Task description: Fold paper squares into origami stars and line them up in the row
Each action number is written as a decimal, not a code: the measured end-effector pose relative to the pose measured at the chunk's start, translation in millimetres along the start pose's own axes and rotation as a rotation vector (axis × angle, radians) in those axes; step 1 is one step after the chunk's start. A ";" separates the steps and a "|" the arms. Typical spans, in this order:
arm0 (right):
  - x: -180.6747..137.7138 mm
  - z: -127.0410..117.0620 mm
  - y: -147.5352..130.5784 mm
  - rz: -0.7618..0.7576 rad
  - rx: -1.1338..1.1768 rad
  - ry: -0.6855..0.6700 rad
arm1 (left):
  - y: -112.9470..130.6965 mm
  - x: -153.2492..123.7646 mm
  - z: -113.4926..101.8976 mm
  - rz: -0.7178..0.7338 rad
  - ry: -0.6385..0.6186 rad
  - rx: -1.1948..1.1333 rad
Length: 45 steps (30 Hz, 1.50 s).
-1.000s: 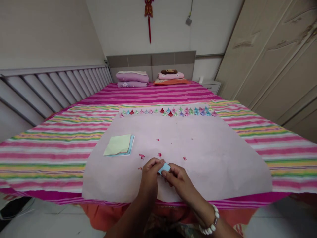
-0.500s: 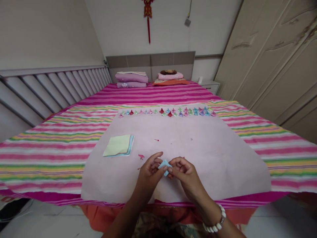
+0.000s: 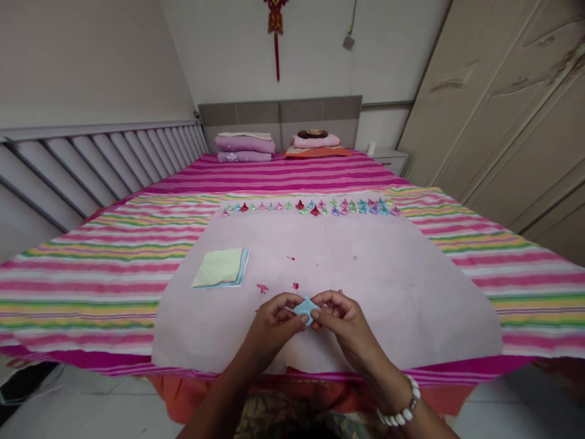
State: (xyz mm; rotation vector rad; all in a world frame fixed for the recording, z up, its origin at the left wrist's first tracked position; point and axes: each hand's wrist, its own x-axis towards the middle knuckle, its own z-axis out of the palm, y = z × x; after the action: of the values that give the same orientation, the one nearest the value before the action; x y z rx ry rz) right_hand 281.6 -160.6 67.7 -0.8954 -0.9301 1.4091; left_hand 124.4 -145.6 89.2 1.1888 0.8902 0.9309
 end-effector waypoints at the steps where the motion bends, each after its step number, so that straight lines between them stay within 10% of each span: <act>1: -0.1 0.0 0.0 0.005 -0.006 -0.007 | 0.2 -0.1 1.1 -0.015 0.004 -0.003; 23: -0.1 5.5 -3.8 0.007 0.072 0.035 | -3.7 1.4 0.4 0.196 0.001 0.061; 45: 0.7 4.6 -1.8 -0.002 0.062 -0.025 | -5.5 4.5 10.3 0.068 0.171 -0.132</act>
State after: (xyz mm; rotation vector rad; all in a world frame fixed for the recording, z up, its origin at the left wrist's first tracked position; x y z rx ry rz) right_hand 278.0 -160.0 71.1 -0.8327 -0.9009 1.4425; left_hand 136.2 -145.8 85.0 1.0432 0.9135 1.1421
